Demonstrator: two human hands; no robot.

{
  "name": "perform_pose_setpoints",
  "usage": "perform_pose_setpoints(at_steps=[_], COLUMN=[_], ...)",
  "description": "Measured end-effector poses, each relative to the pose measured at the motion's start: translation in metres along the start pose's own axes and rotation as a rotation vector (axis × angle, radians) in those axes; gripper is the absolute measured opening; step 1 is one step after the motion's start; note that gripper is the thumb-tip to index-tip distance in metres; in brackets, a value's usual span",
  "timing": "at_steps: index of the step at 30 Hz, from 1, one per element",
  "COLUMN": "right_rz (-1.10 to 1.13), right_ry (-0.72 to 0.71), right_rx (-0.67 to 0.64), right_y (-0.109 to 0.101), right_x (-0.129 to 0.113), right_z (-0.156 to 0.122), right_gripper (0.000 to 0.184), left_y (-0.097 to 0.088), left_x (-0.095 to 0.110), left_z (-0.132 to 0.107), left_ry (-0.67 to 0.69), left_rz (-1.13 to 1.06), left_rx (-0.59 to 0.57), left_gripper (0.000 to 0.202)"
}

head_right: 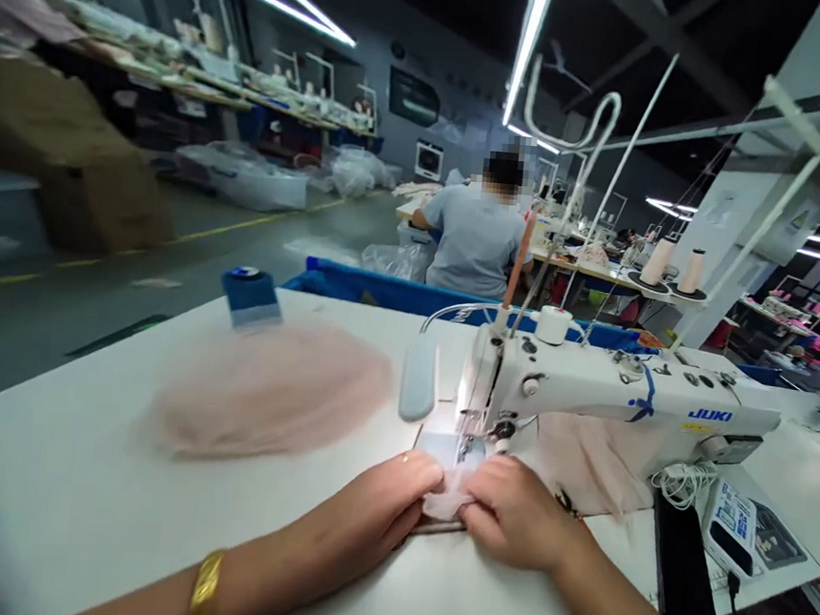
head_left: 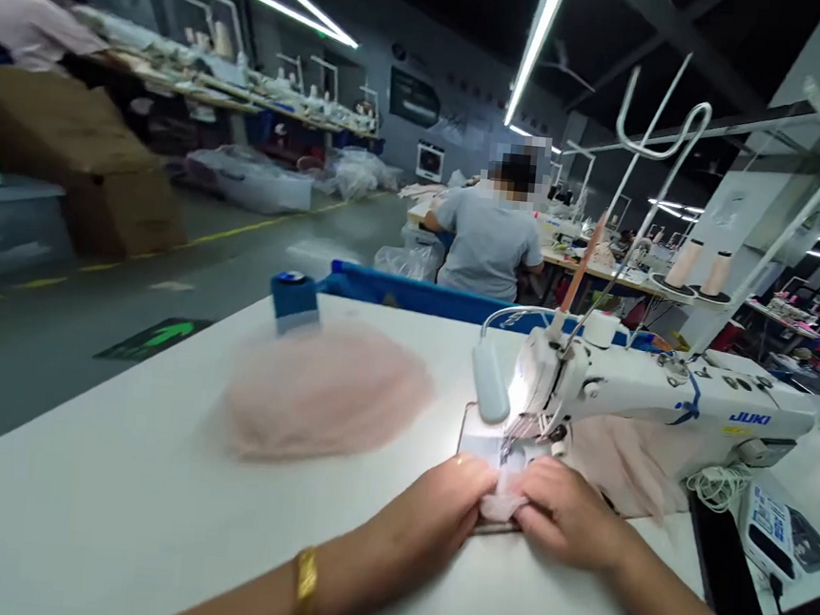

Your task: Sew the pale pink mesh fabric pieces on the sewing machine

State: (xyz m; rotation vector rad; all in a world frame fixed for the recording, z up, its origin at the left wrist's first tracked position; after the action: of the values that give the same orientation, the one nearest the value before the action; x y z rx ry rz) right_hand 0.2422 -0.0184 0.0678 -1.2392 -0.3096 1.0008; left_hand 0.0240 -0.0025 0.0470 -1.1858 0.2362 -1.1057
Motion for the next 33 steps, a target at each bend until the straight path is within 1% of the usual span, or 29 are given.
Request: perform_pose_setpoints(at_steps=[3,8,11,14,16,21,24,27,33], right_rz=[0.019,0.120,0.145,0.170,0.191,0.214,0.203,0.192,0.163], right_ry=[0.016,0.156,0.181,0.182,0.188,0.172,0.185,0.198,0.147], right_rx=[0.103,0.342,0.403,0.454,0.476,0.502,0.505,0.498,0.478], right_y=[0.010,0.017,0.017,0.017,0.015,0.010,0.010,0.011,0.012], right_x=[0.005,0.009,0.006,0.002,0.000,-0.006,-0.006,-0.005,-0.006], right_z=[-0.001,-0.005,-0.001,0.002,0.004,0.006,0.006,0.006,0.005], right_gripper=[0.022,0.025,0.024,0.024,0.026,0.026,0.028,0.030,0.036], left_y=[0.002,0.009,0.015,0.018,0.017,0.015,0.015,0.013,0.007], left_x=[-0.010,-0.017,-0.024,-0.029,-0.031,-0.032,-0.032,-0.030,-0.023], left_z=[0.004,0.008,0.012,0.016,0.018,0.018,0.018,0.019,0.019], left_ry=[0.004,-0.073,-0.100,-0.109,-0.124,-0.140,-0.124,-0.101,-0.050], left_rz=[-0.064,-0.138,-0.165,-0.194,-0.209,-0.232,-0.247,-0.269,-0.313], left_rx=[0.035,0.044,0.053,0.069,0.092,0.132,0.127,0.118,0.103], left_gripper=[0.022,0.014,0.011,0.019,0.023,0.020,0.027,0.026,0.031])
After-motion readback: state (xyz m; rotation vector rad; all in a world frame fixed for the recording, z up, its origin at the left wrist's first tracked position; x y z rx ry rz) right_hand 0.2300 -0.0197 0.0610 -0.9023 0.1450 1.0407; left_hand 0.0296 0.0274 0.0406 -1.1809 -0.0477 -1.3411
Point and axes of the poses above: each hand's wrist, its own z-axis towards the middle knuckle, its own y-axis out of the palm, x = y × z, the point moved 2 cm from there along z, towards the middle knuckle, and after that the axes turned 1 degree about y, right-handed, at the moved point
